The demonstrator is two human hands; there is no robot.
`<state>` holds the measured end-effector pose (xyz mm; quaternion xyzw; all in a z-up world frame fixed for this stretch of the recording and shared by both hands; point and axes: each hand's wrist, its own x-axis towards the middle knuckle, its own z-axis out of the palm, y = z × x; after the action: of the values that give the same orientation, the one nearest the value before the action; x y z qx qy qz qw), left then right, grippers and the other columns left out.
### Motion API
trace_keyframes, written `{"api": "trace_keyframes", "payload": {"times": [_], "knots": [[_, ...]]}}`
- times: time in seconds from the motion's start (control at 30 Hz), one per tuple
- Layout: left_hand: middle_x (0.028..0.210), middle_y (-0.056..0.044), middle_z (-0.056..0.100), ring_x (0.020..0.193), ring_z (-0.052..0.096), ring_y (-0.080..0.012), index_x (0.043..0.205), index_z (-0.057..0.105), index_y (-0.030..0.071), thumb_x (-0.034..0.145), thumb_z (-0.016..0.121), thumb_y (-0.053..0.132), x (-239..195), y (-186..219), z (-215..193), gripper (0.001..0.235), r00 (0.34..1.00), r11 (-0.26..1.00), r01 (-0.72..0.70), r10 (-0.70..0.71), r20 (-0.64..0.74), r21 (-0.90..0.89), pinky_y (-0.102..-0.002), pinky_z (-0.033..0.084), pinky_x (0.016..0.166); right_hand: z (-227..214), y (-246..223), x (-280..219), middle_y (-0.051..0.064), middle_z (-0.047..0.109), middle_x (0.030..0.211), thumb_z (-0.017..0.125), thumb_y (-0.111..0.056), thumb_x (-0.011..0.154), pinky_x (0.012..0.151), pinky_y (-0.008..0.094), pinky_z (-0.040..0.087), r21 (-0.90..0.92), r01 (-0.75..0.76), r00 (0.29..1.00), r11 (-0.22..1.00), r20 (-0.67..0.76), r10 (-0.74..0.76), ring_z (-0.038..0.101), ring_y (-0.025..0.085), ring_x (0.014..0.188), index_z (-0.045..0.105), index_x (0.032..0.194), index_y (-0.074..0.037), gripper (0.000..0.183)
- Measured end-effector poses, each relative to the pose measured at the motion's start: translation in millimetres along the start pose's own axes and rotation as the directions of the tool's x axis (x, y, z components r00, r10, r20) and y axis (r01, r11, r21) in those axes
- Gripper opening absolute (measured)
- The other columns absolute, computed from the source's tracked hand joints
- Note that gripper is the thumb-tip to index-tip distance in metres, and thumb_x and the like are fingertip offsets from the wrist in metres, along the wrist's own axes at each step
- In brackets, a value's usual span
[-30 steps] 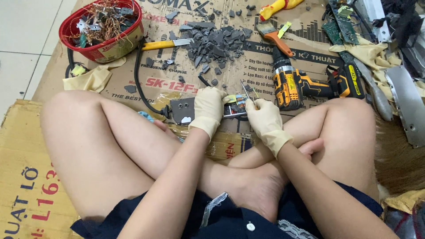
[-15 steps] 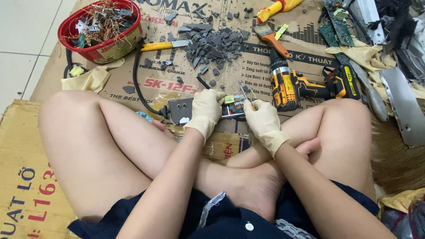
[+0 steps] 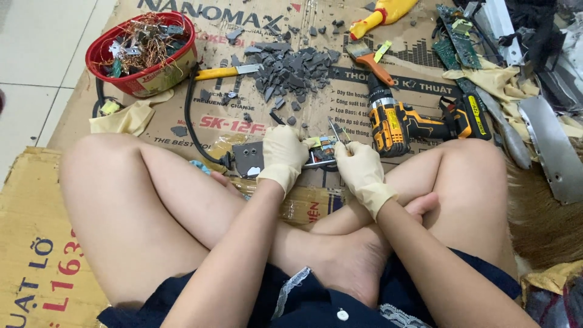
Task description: The person sits cross-legged on the floor and uses a screwdriver to remove screws from a small electronic device. They then use pliers to pull out components and wires from the device's casing.
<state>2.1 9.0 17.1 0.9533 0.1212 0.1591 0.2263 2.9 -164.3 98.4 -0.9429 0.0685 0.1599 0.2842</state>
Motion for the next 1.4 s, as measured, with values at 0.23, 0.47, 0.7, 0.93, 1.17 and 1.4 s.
{"api": "trace_keyframes", "payload": {"times": [0.23, 0.47, 0.7, 0.93, 1.17, 1.4], "knots": [[0.085, -0.006, 0.077, 0.097, 0.073, -0.0329, 0.093, 0.081, 0.029, 0.084, 0.075, 0.032, -6.6, 1.9, -8.7, 0.011, 0.972, 0.964, 0.159, -0.114, 0.207, -0.213, -0.044, 0.058, 0.090, -2.6, 0.1, -3.2, 0.009, 0.076, 0.102, 0.054, -0.050, 0.093, 0.092, 0.045, 0.053, 0.011, 0.003, 1.000, 1.000, -0.016, -0.003, 0.068, 0.030, 0.113, 0.078, 0.101, -0.019, 0.040], [0.088, -0.003, 0.078, 0.098, 0.073, -0.0281, 0.096, 0.081, 0.031, 0.080, 0.081, 0.037, -4.3, 0.8, -2.1, 0.018, 0.958, 0.948, 0.242, -0.200, 0.206, -0.205, -0.037, 0.059, 0.089, -3.6, -1.5, -4.7, 0.008, 0.076, 0.102, 0.054, -0.050, 0.092, 0.092, 0.045, 0.053, 0.029, 0.005, 1.000, 1.000, -0.018, -0.004, 0.068, 0.029, 0.112, 0.078, 0.101, -0.020, 0.039], [0.092, -0.004, 0.079, 0.101, 0.073, -0.0266, 0.097, 0.082, 0.026, 0.072, 0.088, 0.035, -4.6, 8.9, -14.8, 0.028, 0.936, 0.929, 0.302, -0.247, 0.252, -0.212, -0.038, 0.058, 0.090, -2.1, 2.5, -2.6, 0.008, 0.077, 0.104, 0.055, -0.053, 0.092, 0.093, 0.045, 0.053, 0.017, 0.007, 1.000, 1.000, -0.029, -0.007, 0.067, 0.030, 0.114, 0.078, 0.103, -0.020, 0.041], [0.093, 0.001, 0.079, 0.105, 0.072, -0.0244, 0.100, 0.081, 0.030, 0.078, 0.083, 0.032, -3.6, -8.7, 14.4, 0.022, 0.963, 0.938, 0.210, -0.151, 0.222, -0.276, -0.037, 0.058, 0.093, 1.6, 6.3, 1.6, 0.007, 0.077, 0.102, 0.056, -0.054, 0.091, 0.092, 0.044, 0.053, 0.025, 0.009, 1.000, 1.000, -0.020, -0.008, 0.068, 0.028, 0.113, 0.078, 0.103, -0.022, 0.040], [0.086, 0.000, 0.078, 0.097, 0.073, -0.0249, 0.093, 0.082, 0.030, 0.071, 0.088, 0.038, -5.7, -0.6, -5.7, 0.024, 0.988, 0.983, 0.101, -0.081, 0.134, -0.152, -0.037, 0.059, 0.090, -0.3, 4.5, 2.4, 0.004, 0.077, 0.103, 0.054, -0.055, 0.092, 0.095, 0.042, 0.053, 0.009, -0.016, 1.000, 1.000, -0.010, 0.016, 0.067, 0.026, 0.114, 0.077, 0.103, -0.024, 0.040], [0.105, -0.001, 0.077, 0.109, 0.069, -0.0284, 0.110, 0.078, 0.031, 0.083, 0.079, 0.028, -7.2, -6.7, 0.2, 0.027, 0.972, 0.969, 0.048, 0.010, 0.234, -0.244, -0.043, 0.056, 0.096, -4.8, 3.6, -2.6, 0.007, 0.077, 0.103, 0.054, -0.052, 0.092, 0.095, 0.044, 0.053, 0.057, -0.036, 0.999, 0.998, -0.023, 0.037, 0.067, 0.029, 0.114, 0.078, 0.103, -0.021, 0.040]]}}
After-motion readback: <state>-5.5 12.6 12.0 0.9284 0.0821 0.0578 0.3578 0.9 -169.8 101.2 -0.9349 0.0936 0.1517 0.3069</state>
